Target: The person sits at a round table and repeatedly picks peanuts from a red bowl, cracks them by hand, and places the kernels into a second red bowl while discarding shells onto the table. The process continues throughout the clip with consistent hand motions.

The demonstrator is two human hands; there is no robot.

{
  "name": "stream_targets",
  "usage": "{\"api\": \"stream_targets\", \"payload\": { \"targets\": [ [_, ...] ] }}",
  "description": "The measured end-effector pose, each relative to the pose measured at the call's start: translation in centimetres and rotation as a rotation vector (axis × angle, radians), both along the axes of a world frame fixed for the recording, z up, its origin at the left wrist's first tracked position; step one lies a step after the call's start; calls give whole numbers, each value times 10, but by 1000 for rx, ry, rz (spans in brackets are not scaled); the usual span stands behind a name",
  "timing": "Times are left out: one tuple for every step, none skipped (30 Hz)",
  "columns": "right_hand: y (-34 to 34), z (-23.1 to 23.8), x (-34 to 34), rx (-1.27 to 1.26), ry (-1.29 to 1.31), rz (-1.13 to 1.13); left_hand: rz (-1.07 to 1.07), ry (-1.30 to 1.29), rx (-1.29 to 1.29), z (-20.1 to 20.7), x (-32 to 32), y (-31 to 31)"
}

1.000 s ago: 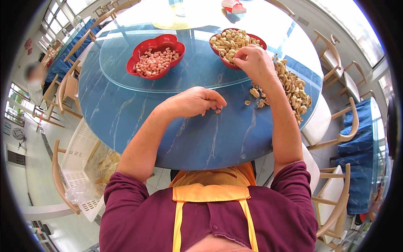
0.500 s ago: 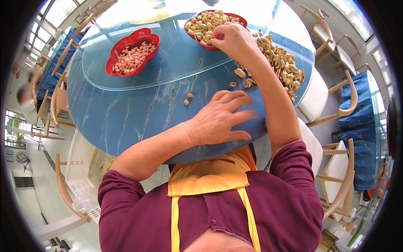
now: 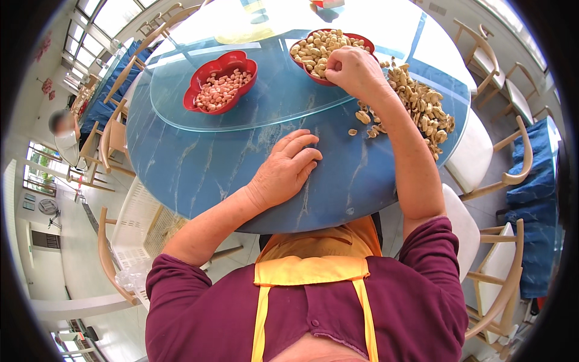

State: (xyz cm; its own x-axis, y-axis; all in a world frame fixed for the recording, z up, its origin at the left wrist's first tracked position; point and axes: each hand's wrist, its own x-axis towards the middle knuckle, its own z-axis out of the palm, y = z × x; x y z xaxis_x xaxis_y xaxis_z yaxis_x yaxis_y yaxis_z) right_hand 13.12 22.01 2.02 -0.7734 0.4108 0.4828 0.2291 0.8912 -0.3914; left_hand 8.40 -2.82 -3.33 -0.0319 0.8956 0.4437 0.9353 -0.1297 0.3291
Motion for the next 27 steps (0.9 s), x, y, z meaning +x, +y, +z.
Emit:
{"api": "stream_targets", "payload": {
  "targets": [
    [1,-1,1,-24,5,8,-14,-40,-7,-2,0,1],
    [2,-2,1,-47,11,16,-28,-79,-14,-4,0,2],
    [4,-4,-1,-67,37,26,-43,-118,-21,-5,1,2],
    [7,-5,-1,-73,57,25,-53,-114,-21,-5,0,2],
    [10,-5,-1,-78,77,24,-63,-109,-22,-5,1,1],
    [13,-6,-1,-84,98,25,-73,-104,-22,-4,1,1],
    [15,-5,-1,-60,97,2,-76,-126,-27,-3,2,1],
    [17,-5,1,-35,68,23,-89,-119,-19,0,1,3],
    [19,-4,3,-11,39,43,-102,-111,-11,5,0,5],
    [20,-5,5,10,5,62,-115,-109,-6,11,1,7],
    [20,-4,5,-16,50,64,-106,-110,30,19,0,12],
    [22,-3,6,-34,89,38,-99,-112,66,29,-4,20],
    [21,-2,6,-52,124,16,-87,-117,101,38,-8,28],
    [20,0,7,-69,158,-7,-55,-168,140,45,-13,36],
    [21,2,9,-76,154,-8,-25,-219,178,51,-18,46],
    [21,2,10,-57,146,-16,8,-266,215,56,-24,53],
    [21,2,10,-38,138,-24,51,-336,252,59,-30,59],
    [21,2,10,-19,130,-34,93,-388,262,57,-34,60],
    [22,1,8,-35,122,-32,132,-443,274,53,-42,61],
    [22,1,8,-34,125,-29,167,-498,284,47,-50,62],
    [21,1,7,-33,128,-25,212,-513,318,39,-56,59],
    [20,0,6,-34,124,-21,216,-519,303,32,-60,56],
    [20,0,4,-21,104,-8,221,-526,287,26,-65,53],
    [18,-1,0,21,122,-8,227,-533,272,20,-68,52],
    [16,-3,-3,60,140,-10,231,-559,263,22,-67,53],
    [15,-5,-6,100,158,-11,221,-557,266,23,-67,55],
    [16,-5,-7,127,99,-1,211,-555,269,23,-67,58]
  ]
}}
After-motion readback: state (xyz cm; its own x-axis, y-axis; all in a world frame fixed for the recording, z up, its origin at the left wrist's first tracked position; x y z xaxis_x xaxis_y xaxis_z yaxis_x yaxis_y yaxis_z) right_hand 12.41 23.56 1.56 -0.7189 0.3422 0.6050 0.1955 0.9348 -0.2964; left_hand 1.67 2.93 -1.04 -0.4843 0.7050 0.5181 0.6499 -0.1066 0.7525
